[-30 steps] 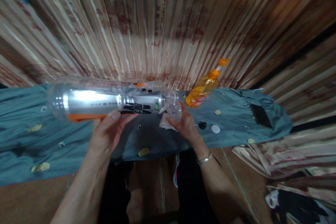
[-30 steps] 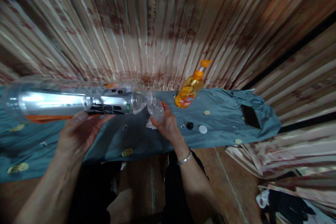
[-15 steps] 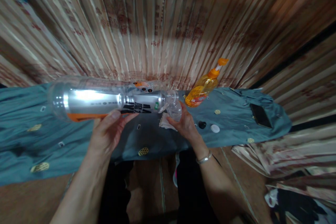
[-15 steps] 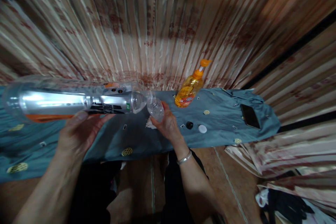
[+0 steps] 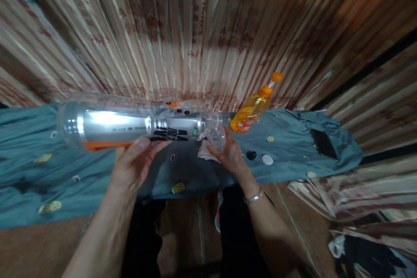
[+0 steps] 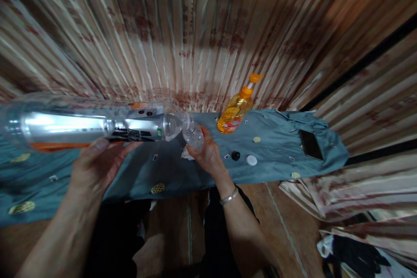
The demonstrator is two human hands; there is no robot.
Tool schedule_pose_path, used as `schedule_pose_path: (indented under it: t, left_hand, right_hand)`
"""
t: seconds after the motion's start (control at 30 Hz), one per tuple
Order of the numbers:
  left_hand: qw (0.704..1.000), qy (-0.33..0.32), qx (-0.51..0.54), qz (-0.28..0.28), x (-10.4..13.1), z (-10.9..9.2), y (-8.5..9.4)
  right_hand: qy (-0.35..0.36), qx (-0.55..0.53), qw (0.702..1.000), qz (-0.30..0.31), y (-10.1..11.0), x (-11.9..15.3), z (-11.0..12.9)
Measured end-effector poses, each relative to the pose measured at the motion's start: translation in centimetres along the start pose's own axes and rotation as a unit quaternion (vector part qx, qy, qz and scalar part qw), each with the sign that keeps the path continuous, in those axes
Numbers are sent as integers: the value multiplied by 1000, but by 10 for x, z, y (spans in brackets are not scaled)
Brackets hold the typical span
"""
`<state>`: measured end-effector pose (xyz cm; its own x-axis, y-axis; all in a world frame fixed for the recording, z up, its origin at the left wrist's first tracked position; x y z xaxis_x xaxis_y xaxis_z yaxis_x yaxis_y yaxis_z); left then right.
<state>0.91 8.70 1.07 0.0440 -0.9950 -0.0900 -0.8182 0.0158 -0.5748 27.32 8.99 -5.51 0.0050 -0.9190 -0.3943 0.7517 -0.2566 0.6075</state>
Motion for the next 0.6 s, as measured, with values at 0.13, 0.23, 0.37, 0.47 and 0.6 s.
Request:
schedule_pose_path:
  t: [0.13,0.23,0.37,0.47,0.6]
  left_hand:
    - [1000,4,-6,-9,0,1,2]
    - [1000,7,-13,-11,-1,1,5]
    - [999,41,-6,-20,-1,5,11]
    - [999,45,5,-20,-1,6,14]
    - [999,44,17,-21,-1,7,17]
  right_hand:
    - [2,5,1000,1,0,0,0]
    - [-3,4,1000,1,-1,0,0]
    - [-11,1,1000,3,-1,-1,0]
    - [-23,-8,1000,7,0,-1,1]
    - [-33,-18,999,15,1,-2,2]
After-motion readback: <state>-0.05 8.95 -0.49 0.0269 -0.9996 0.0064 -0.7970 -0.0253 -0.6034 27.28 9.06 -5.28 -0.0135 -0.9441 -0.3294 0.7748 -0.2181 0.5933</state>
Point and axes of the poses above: each hand's wrist, its own x-axis away from the middle knuckle, its own y-axis out of the back of the hand, z = x × y, the point moved 6 cm from there along -x, towards the middle knuckle, and after that the axes turned 6 degrees about z, right-handed, at the moved point
